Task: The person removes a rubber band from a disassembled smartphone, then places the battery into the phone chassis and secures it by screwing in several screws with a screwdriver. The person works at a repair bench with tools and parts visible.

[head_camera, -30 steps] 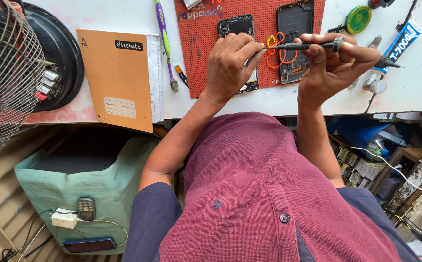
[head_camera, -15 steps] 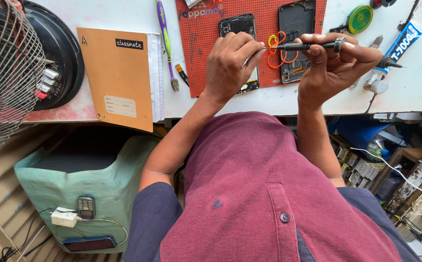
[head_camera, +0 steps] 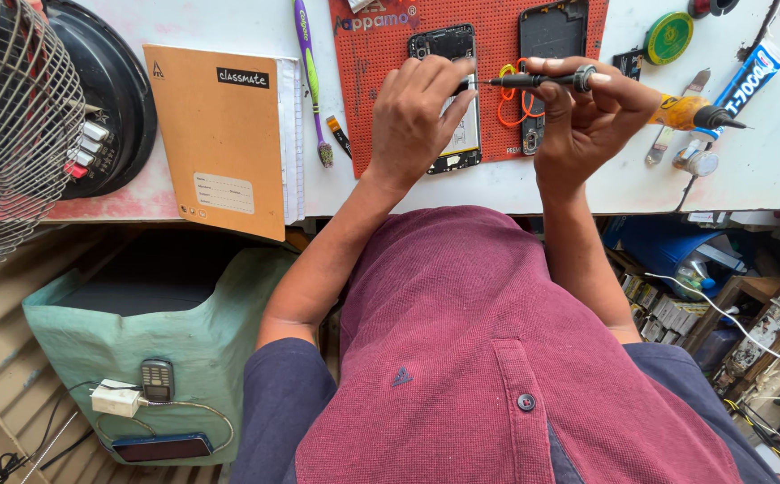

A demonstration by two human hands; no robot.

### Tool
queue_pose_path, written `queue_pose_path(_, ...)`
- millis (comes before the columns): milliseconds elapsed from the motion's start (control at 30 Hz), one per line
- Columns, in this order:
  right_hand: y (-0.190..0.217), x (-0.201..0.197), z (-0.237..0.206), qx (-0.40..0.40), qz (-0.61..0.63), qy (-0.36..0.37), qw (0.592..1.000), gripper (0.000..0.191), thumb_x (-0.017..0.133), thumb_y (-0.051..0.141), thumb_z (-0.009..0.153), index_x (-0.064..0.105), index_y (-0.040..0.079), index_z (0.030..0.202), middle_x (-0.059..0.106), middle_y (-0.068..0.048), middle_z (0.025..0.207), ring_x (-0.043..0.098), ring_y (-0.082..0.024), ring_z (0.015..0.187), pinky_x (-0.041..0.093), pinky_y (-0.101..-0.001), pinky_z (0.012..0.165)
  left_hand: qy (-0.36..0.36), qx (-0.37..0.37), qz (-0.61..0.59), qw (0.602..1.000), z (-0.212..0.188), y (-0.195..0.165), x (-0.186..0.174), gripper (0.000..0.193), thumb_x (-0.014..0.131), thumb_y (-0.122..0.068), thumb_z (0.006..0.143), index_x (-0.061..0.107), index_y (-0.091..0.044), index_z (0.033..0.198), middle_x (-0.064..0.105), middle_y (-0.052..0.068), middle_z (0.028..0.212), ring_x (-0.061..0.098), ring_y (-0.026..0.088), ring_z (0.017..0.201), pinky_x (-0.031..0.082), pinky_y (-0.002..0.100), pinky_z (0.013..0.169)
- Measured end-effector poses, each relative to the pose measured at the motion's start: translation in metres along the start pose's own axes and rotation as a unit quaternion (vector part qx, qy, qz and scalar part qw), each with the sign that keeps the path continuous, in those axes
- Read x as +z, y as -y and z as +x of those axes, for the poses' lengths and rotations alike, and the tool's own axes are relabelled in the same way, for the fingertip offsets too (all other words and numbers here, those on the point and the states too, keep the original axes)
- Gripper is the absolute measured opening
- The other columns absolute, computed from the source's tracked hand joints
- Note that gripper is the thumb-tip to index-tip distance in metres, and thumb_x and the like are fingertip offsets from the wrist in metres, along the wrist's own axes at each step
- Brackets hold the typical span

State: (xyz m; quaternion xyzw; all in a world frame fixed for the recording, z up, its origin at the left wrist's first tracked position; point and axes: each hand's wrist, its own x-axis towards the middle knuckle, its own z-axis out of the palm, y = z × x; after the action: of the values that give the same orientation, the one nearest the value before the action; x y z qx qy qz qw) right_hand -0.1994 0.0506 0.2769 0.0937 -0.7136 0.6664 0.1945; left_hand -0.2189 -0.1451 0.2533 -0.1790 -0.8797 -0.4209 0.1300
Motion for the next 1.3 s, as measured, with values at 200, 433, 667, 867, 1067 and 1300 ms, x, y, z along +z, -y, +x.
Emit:
queue_pose_path(200,-0.008,0.003,0.004,-0.051,-0.028,0.054,0.997,0.038,0.063,-0.007,0.109,0.034,0.01,0.127,0.06,-0.022,0.127,0.069,-0.03,0.116,0.064,-0.0428,0.103,0.021,-0.037,0.039,0.998,-0.016,0.009,-0.012,0.034,0.081,-0.031,0.097,0.07,-0.012,0.123,0.062,-0.003,0.1,0.057,0.015,0.09,0.046,0.034,0.08)
queue_pose_path(433,-0.014,0.003,0.008,-0.065,-0.064,0.071,0.993,0.038,0.062,-0.01,0.109,0.034,0.009,0.125,0.061,-0.023,0.126,0.07,-0.032,0.119,0.062,-0.0414,0.102,0.032,-0.013,0.075,0.997,-0.029,0.003,-0.021,0.036,0.075,-0.034,0.098,0.074,-0.012,0.126,0.045,0.001,0.09,0.047,0.017,0.081,0.041,0.035,0.07)
queue_pose_path(667,-0.015,0.003,0.007,-0.058,-0.052,0.08,0.994,0.038,0.062,-0.011,0.108,0.034,0.008,0.125,0.06,-0.023,0.126,0.07,-0.032,0.12,0.063,-0.0406,0.102,0.041,-0.021,0.073,0.996,-0.029,0.001,-0.02,0.033,0.076,-0.034,0.099,0.073,-0.013,0.125,0.044,0.001,0.091,0.047,0.017,0.083,0.041,0.035,0.071)
queue_pose_path(867,-0.015,0.004,0.008,-0.06,-0.051,0.086,0.993,0.038,0.062,-0.012,0.108,0.034,0.008,0.125,0.059,-0.023,0.127,0.069,-0.032,0.121,0.063,-0.0408,0.102,0.041,-0.024,0.07,0.996,-0.03,0.002,-0.019,0.033,0.075,-0.033,0.099,0.073,-0.013,0.125,0.044,0.001,0.091,0.047,0.017,0.082,0.042,0.035,0.071)
queue_pose_path(1067,-0.014,0.007,0.012,-0.075,-0.056,0.092,0.991,0.04,0.065,-0.01,0.106,0.035,0.009,0.123,0.059,-0.022,0.126,0.068,-0.032,0.121,0.061,-0.0395,0.102,0.04,-0.026,0.073,0.996,-0.034,0.005,-0.015,0.034,0.074,-0.035,0.1,0.073,-0.013,0.126,0.044,0.0,0.089,0.046,0.015,0.081,0.041,0.033,0.069)
queue_pose_path(1300,-0.014,0.011,0.018,-0.073,-0.081,0.117,0.987,0.038,0.065,-0.008,0.105,0.034,0.009,0.119,0.06,-0.024,0.121,0.066,-0.029,0.121,0.057,-0.0377,0.102,0.048,-0.03,0.074,0.996,-0.037,0.005,-0.013,0.035,0.073,-0.036,0.101,0.073,-0.013,0.127,0.043,-0.001,0.088,0.045,0.015,0.079,0.04,0.033,0.068)
